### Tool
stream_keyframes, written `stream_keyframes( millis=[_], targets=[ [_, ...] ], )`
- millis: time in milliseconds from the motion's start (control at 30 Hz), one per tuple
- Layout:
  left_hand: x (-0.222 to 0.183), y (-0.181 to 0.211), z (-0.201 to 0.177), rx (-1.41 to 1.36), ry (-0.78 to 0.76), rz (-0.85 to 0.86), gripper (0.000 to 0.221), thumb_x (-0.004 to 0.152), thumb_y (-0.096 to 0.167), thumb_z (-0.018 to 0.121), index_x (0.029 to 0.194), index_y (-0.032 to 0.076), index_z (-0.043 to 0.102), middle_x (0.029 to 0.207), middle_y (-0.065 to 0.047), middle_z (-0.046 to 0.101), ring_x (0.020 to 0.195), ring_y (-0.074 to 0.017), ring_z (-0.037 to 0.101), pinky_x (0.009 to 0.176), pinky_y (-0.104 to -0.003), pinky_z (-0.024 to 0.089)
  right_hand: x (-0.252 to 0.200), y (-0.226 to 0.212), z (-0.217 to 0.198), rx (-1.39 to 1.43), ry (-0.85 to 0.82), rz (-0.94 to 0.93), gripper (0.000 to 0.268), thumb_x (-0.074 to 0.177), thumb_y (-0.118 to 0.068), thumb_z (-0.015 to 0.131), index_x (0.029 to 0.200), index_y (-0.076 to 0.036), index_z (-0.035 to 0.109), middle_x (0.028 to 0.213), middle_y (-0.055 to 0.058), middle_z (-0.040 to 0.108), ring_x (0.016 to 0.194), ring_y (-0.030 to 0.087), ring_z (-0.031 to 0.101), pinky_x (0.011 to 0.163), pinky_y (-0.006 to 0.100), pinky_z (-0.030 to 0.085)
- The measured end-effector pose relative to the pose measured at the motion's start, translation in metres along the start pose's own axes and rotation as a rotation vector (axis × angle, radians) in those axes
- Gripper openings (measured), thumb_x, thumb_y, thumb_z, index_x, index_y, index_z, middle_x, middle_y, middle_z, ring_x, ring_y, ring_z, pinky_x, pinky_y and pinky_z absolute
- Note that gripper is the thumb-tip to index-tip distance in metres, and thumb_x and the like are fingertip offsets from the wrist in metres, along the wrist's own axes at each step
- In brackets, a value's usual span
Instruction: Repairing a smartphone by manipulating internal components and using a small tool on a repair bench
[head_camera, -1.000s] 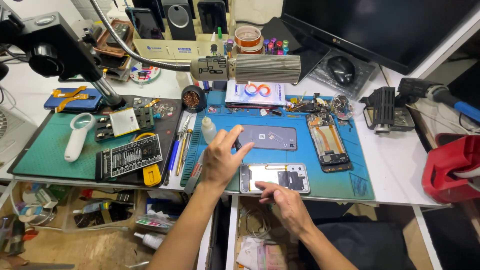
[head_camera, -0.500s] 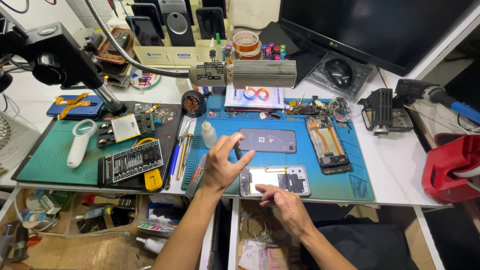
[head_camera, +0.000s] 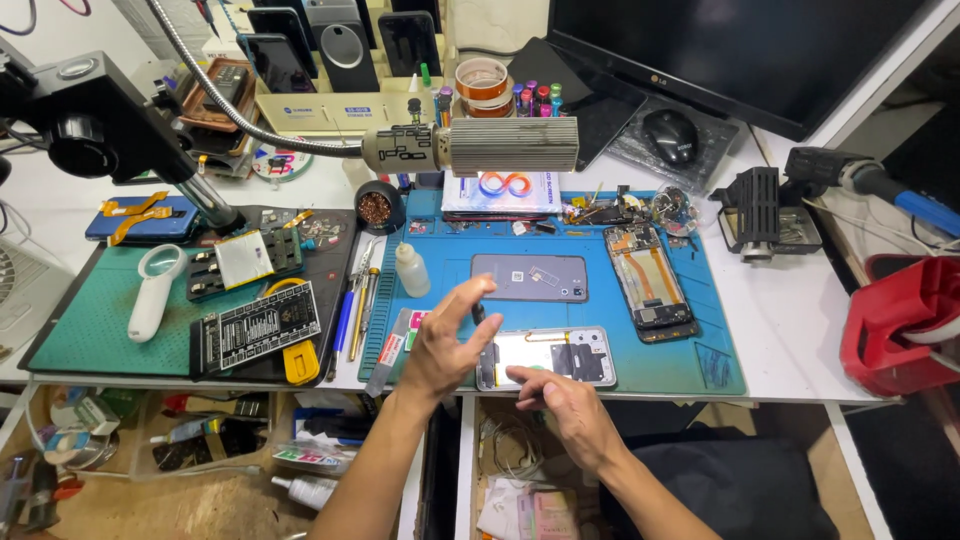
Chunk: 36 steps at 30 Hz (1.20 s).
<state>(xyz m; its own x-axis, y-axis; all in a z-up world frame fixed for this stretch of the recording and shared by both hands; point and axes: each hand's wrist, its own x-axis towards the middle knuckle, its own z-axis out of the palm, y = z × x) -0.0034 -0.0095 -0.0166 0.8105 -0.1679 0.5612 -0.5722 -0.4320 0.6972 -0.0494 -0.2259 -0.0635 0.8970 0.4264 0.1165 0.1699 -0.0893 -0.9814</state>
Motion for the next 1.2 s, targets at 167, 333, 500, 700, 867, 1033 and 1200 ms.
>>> stream_keyframes(
  millis=[167, 333, 500, 700, 867, 1033, 1200],
  targets=[
    [0.003, -0.002, 0.007, 0.452, 0.162, -0.003, 0.029, 0.098, 0.020, 0.072, 0.122, 0.007, 0.062, 0.084, -0.007, 0.062, 0.048, -0.0148, 0.049, 0.037, -0.028, 0.047, -0.001, -0.002, -0.001, -0.018, 0.008, 0.013, 0.060, 0.098, -0.053, 0.036, 0.090, -0.006, 0.072, 0.133, 0.014, 0.073, 0.088, 0.023, 0.081, 0.084, 0.033, 0.066],
    [0.000, -0.013, 0.015, 0.571, 0.304, 0.139, 0.034, 0.092, 0.017, 0.084, 0.123, 0.013, 0.072, 0.071, -0.002, 0.048, 0.052, -0.0204, 0.038, 0.048, -0.037, 0.037, 0.002, -0.001, -0.003, -0.028, 0.008, 0.059, 0.063, 0.096, -0.060, 0.036, 0.089, -0.009, 0.073, 0.132, 0.009, 0.076, 0.085, 0.022, 0.084, 0.083, 0.031, 0.064],
    [0.000, -0.007, 0.009, 0.360, 0.196, 0.180, 0.035, 0.094, 0.007, 0.078, 0.129, 0.007, 0.069, 0.080, -0.005, 0.065, 0.061, -0.0159, 0.056, 0.060, -0.030, 0.048, 0.002, -0.002, -0.004, -0.017, -0.004, 0.073, 0.061, 0.097, -0.057, 0.036, 0.093, -0.008, 0.073, 0.133, 0.011, 0.075, 0.086, 0.022, 0.083, 0.084, 0.032, 0.063],
    [0.001, -0.004, -0.002, 0.304, 0.082, 0.170, 0.045, 0.092, 0.001, 0.076, 0.134, 0.004, 0.062, 0.098, -0.011, 0.078, 0.084, -0.0188, 0.077, 0.077, -0.030, 0.063, 0.000, -0.004, -0.004, -0.048, 0.007, 0.101, 0.062, 0.096, -0.056, 0.036, 0.091, -0.008, 0.074, 0.132, 0.008, 0.076, 0.083, 0.020, 0.083, 0.081, 0.029, 0.063],
    [0.008, 0.001, -0.005, 0.245, -0.087, -0.048, 0.038, 0.099, 0.012, 0.061, 0.136, 0.012, 0.056, 0.115, -0.010, 0.079, 0.102, -0.0254, 0.078, 0.084, -0.037, 0.061, 0.001, -0.008, -0.006, -0.026, 0.009, 0.133, 0.057, 0.096, -0.051, 0.038, 0.091, -0.008, 0.075, 0.132, 0.009, 0.077, 0.084, 0.020, 0.084, 0.080, 0.027, 0.064],
    [0.028, 0.003, -0.003, 0.165, 0.106, 0.003, 0.050, 0.103, 0.008, 0.043, 0.152, 0.000, 0.036, 0.128, -0.027, 0.062, 0.083, -0.0251, 0.064, 0.083, -0.043, 0.056, 0.000, -0.007, -0.008, -0.053, -0.012, 0.116, 0.053, 0.098, -0.047, 0.037, 0.091, -0.010, 0.074, 0.132, 0.006, 0.077, 0.082, 0.018, 0.084, 0.077, 0.026, 0.061],
    [0.053, 0.012, -0.009, 0.636, -0.580, -0.444, 0.072, 0.100, 0.010, 0.046, 0.164, 0.037, 0.024, 0.069, -0.009, 0.059, 0.059, -0.0293, 0.059, 0.063, -0.048, 0.053, 0.001, -0.005, -0.008, -0.033, -0.015, 0.114, 0.053, 0.097, -0.048, 0.038, 0.091, -0.010, 0.074, 0.132, 0.007, 0.077, 0.080, 0.018, 0.084, 0.077, 0.024, 0.060]
  ],
)
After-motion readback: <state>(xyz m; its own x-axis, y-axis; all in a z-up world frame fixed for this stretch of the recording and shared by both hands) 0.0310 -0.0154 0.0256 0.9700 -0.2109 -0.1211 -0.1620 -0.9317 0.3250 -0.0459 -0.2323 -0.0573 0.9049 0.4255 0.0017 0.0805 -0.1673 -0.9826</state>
